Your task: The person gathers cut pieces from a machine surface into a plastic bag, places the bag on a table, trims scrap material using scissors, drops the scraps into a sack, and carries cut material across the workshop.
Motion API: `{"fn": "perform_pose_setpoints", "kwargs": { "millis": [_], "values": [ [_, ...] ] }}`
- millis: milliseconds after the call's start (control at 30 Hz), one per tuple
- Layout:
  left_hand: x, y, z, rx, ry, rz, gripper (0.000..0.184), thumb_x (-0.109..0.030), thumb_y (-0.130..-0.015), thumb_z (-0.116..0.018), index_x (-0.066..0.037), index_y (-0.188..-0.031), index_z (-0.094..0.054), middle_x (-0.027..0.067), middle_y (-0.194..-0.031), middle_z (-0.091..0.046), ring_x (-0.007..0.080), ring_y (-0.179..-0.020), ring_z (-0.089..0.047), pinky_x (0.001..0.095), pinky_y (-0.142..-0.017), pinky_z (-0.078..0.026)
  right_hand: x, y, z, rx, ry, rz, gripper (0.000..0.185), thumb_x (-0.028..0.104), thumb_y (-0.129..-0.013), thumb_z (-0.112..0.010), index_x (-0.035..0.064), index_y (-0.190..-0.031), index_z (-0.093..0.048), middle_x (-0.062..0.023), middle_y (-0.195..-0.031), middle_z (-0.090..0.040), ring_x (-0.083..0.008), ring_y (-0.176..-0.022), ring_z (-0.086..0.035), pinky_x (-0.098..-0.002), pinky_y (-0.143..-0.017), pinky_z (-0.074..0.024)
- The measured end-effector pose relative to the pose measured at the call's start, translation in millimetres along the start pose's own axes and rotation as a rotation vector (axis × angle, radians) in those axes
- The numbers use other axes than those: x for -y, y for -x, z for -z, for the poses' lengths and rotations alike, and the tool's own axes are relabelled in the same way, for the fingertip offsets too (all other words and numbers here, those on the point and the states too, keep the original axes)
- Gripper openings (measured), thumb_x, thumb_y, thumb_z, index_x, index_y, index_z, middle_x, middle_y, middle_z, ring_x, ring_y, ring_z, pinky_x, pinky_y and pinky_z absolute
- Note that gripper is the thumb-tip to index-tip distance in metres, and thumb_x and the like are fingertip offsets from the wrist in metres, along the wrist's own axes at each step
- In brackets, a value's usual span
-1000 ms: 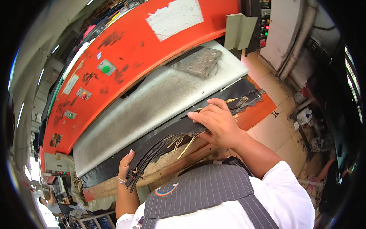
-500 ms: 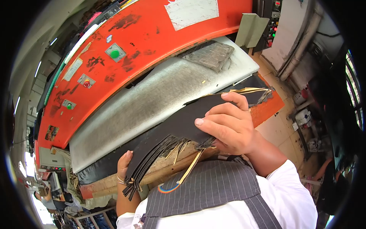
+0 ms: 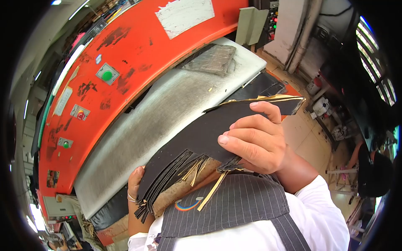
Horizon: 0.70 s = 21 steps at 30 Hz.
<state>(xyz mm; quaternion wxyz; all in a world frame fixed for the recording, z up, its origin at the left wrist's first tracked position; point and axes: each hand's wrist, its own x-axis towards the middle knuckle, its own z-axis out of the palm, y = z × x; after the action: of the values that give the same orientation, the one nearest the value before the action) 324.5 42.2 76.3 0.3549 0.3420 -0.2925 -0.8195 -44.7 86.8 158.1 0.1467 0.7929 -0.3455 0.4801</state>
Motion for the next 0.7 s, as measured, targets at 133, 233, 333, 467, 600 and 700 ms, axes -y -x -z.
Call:
{"fn": "perform_pose_setpoints", "kwargs": {
  "millis": [133,233,333,467,600,700],
  "values": [
    [-7,-16,1,0.077,-0.007,0.054,0.044,-0.032,-0.092,-0.063,0.011,-0.104,-0.061,0.0214,-0.093,-0.069,0.024,-0.079,-0.071,0.0308,-0.07,-0.059,9,3,5,-0.005,0.086,-0.012,0.034,0.01,-0.073,-0.072,0.0073,-0.106,-0.066,-0.0011,-0.083,-0.067,-0.0176,-0.074,-0.063,-0.0429,-0.099,-0.0357],
    [-12,-27,-2,0.133,-0.024,0.082,0.044,-0.032,-0.092,-0.063,0.01,-0.103,-0.061,0.0212,-0.093,-0.069,0.0239,-0.079,-0.071,0.0306,-0.07,-0.058,16,8,12,-0.008,0.14,-0.025,0.034,0.011,-0.073,-0.072,0.0069,-0.106,-0.065,-0.001,-0.083,-0.067,-0.0174,-0.074,-0.063,-0.0428,-0.099,-0.0362],
    [-18,-34,-8,0.139,-0.119,0.091,0.042,-0.032,-0.092,-0.064,0.008,-0.104,-0.062,0.0186,-0.093,-0.07,0.0215,-0.078,-0.07,0.0303,-0.071,-0.058,25,16,20,-0.048,0.18,-0.051,0.03,0.008,-0.072,-0.07,0.0063,-0.102,-0.066,-0.0015,-0.083,-0.067,-0.0179,-0.075,-0.063,-0.0429,-0.099,-0.0361],
    [-21,-53,-10,0.052,-0.438,0.114,0.039,-0.034,-0.094,-0.062,0.004,-0.102,-0.065,0.0122,-0.093,-0.071,0.0156,-0.075,-0.068,0.028,-0.069,-0.055,27,27,23,-0.035,0.218,-0.109,0.027,0.006,-0.066,-0.067,0.0058,-0.093,-0.068,-0.003,-0.083,-0.067,-0.0193,-0.074,-0.062,-0.043,-0.094,-0.0403],
    [-17,-101,-33,0.222,-0.671,0.239,0.043,-0.041,-0.097,-0.055,0.0,-0.099,-0.067,0.0052,-0.093,-0.069,0.0118,-0.079,-0.064,0.0257,-0.072,-0.053,23,51,45,0.008,0.348,-0.169,0.031,0.006,-0.06,-0.071,0.0056,-0.09,-0.067,-0.0041,-0.079,-0.065,-0.0208,-0.071,-0.062,-0.0381,-0.076,-0.0476],
    [7,-150,-38,0.243,-0.544,0.153,0.037,-0.035,-0.099,-0.053,-0.001,-0.108,-0.063,0.005,-0.093,-0.065,0.0117,-0.084,-0.062,0.0261,-0.075,-0.05,26,69,67,0.008,0.439,-0.235,0.032,0.009,-0.059,-0.078,0.0047,-0.089,-0.065,-0.0047,-0.074,-0.063,-0.0223,-0.068,-0.061,-0.034,-0.061,-0.0472]
  ]
}}
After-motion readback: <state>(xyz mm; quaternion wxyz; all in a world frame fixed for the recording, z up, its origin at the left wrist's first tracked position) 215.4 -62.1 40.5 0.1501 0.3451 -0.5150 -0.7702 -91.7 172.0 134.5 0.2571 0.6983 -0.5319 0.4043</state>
